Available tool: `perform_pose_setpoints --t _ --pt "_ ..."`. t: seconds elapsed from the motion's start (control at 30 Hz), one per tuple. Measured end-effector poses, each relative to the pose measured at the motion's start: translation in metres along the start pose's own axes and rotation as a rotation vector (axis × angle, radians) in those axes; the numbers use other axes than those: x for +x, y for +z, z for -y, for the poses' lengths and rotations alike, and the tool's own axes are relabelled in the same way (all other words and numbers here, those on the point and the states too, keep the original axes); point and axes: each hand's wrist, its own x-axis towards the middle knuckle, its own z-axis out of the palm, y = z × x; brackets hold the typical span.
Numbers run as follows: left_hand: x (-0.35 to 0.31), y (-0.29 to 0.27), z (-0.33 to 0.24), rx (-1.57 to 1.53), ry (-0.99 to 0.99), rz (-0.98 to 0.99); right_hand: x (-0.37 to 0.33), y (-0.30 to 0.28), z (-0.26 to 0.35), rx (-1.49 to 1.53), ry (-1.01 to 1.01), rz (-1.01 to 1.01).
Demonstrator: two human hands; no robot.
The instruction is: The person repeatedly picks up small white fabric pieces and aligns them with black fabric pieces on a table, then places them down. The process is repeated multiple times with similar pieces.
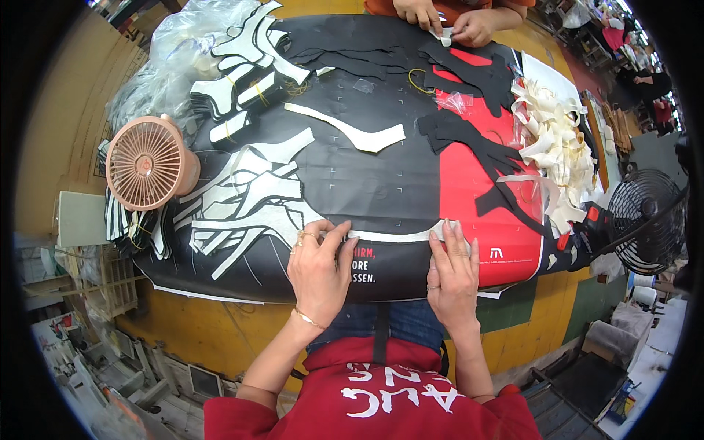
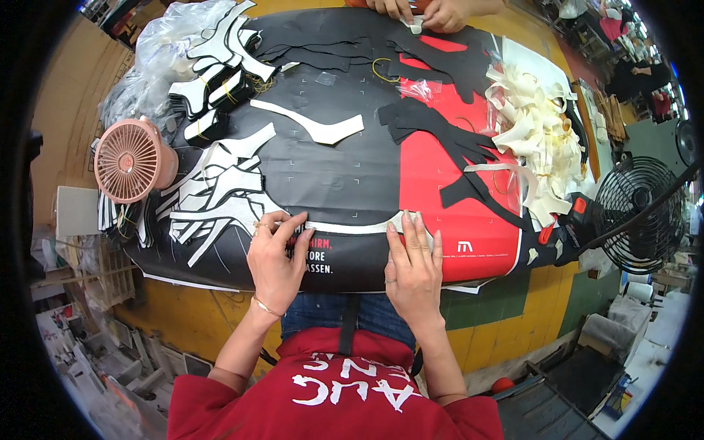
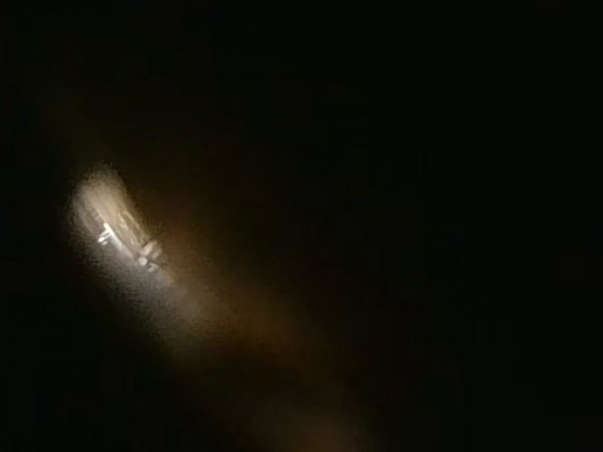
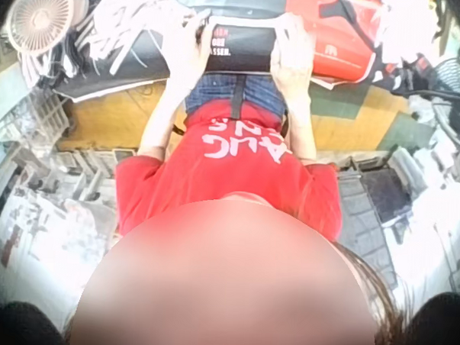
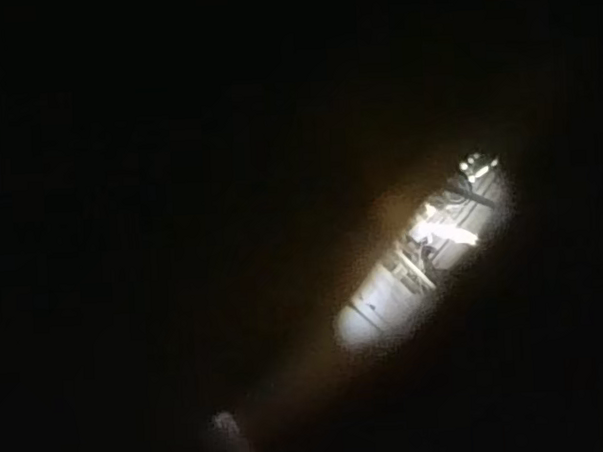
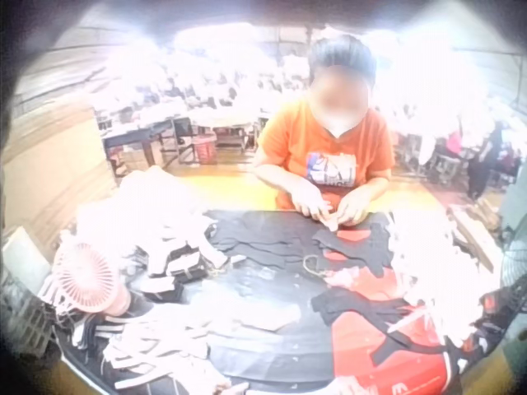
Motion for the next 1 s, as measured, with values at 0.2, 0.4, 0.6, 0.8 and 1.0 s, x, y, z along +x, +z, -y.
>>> perform_pose_setpoints --t 0.2,0.4,0.6,0.8,1.0 --pt "-0.001 0.002 -0.003 -0.048 -0.026 0.032 0.018 -0.002 0.035 0.256 -0.027 -0.179" --pt "0.008 -0.005 -0.005 -0.047 -0.041 0.131 0.045 0.015 0.048 0.434 -0.021 -0.058" --pt "0.01 -0.001 -0.011 0.124 0.106 0.106 0.041 0.02 0.046 0.389 -0.022 -0.063" --pt "0.014 -0.005 -0.01 0.064 0.082 0.253 0.018 0.023 0.056 0.203 -0.158 -0.129" --pt "0.024 -0.013 -0.013 0.004 0.059 0.35 0.01 0.028 0.059 0.108 -0.185 -0.165"
